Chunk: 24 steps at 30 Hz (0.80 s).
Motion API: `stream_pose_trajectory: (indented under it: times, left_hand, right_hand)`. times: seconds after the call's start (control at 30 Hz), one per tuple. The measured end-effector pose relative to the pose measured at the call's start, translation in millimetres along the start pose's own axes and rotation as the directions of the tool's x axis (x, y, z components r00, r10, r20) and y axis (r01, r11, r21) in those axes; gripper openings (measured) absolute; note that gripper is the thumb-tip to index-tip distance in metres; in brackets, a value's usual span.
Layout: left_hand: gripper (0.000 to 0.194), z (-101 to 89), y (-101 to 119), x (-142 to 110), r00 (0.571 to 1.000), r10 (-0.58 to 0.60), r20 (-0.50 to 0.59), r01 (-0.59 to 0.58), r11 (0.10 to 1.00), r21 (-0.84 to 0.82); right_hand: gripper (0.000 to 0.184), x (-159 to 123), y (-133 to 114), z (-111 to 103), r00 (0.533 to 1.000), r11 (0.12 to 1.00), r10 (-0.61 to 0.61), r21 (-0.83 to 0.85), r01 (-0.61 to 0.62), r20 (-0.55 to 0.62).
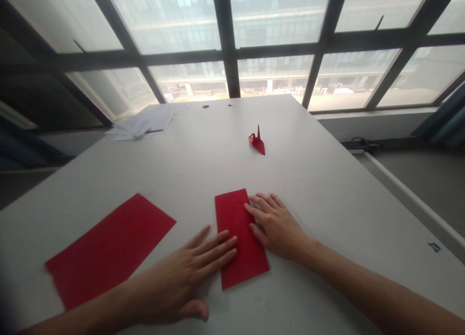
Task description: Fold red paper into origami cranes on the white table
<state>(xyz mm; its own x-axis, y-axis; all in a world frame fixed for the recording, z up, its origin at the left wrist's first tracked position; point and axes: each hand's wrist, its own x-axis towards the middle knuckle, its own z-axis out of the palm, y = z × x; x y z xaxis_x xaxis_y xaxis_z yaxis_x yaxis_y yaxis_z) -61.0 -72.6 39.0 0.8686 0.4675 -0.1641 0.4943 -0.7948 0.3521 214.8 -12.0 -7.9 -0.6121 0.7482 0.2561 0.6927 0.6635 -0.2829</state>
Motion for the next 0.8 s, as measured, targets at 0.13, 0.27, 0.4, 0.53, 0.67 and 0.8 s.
stream_pose_trajectory:
  times: [0.13, 0.27, 0.4, 0.53, 0.67, 0.8]
  left_hand:
    - [0.087, -2.4, 18, -10, 0.998, 0.041, 0.046, -0.038, 0.997, -0.063]
    - [0.077, -10.7, 26, -15, 0.992, 0.108, 0.062, -0.101, 0.99, -0.102]
    - [0.085, -14.9, 9, -4, 0.997, 0.069, -0.042, -0.071, 0.996, -0.047]
    - [0.084, -11.7, -34, 9, 0.997, -0.011, -0.077, 0.014, 0.999, 0.034]
    - [0.075, -12.8, -75, 10, 0.979, -0.159, -0.126, 0.173, 0.979, 0.105]
    - [0.066, -8.9, -60, 15, 0.875, -0.396, -0.277, 0.439, 0.891, 0.114]
  right_hand:
    - [0.046, 0, -1, 1, 1.0, 1.0, 0.004, -0.02, -0.004, 0.008]
    - [0.046, -1, 1, 2, 1.0, 1.0, 0.001, -0.03, 0.0, 0.01]
    - [0.047, -1, 2, 3, 1.0, 0.999, -0.017, -0.045, 0.017, 0.003]
    - [0.047, -2, 4, 5, 1.0, 0.998, -0.024, -0.058, 0.024, -0.004]
    - [0.049, -4, 8, 10, 0.999, 0.996, -0.031, -0.084, 0.032, 0.004]
    - [0.048, -5, 8, 14, 0.999, 0.992, -0.024, -0.126, 0.02, -0.03]
